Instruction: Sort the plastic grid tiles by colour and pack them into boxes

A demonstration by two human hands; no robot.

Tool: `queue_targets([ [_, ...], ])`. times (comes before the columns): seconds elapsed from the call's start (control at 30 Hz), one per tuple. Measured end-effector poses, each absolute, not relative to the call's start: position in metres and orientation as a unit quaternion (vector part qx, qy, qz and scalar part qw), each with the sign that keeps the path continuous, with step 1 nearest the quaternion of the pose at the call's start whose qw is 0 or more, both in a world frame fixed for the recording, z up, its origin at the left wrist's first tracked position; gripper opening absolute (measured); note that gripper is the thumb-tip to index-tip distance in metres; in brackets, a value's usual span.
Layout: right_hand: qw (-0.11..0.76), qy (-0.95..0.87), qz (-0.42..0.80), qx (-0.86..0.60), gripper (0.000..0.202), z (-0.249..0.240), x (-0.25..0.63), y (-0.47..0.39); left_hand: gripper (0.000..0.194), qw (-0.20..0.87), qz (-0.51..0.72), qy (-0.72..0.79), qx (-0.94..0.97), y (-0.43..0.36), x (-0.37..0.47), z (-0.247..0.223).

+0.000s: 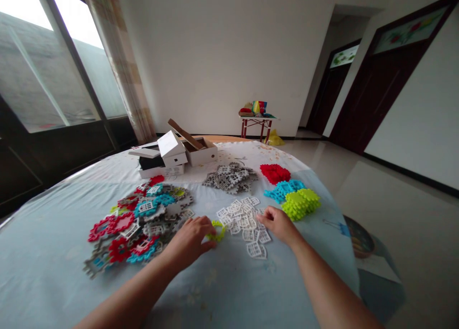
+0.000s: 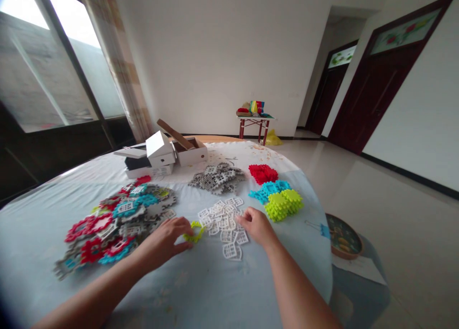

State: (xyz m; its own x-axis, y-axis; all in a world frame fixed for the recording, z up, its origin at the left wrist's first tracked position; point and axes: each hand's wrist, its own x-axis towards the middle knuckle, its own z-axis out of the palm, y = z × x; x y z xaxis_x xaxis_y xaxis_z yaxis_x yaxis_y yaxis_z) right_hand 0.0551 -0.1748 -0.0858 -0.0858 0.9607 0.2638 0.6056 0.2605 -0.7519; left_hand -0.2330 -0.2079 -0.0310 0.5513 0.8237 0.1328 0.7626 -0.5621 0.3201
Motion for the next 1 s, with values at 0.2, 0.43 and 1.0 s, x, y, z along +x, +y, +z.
queue_targets([
  [0.2,0.381,-0.699,0.235,-0.558,0.031,-0.084,0.055,-0.175,0.022,0.142,0.158,0.449,0.868,-0.212,-0.234,-0.022],
  [0.43,0.379,-0.697,0.232,-0.562,0.031,-0.082,0.054,-0.176,0.036,0.245,0.137,0.490,0.826,-0.207,-0.241,-0.011],
  [1.0,0.376,-0.683,0.224,-0.585,0.027,-0.071,0.050,-0.178,0.048,0.087,0.062,0.564,0.819,-0.203,-0.250,-0.040],
])
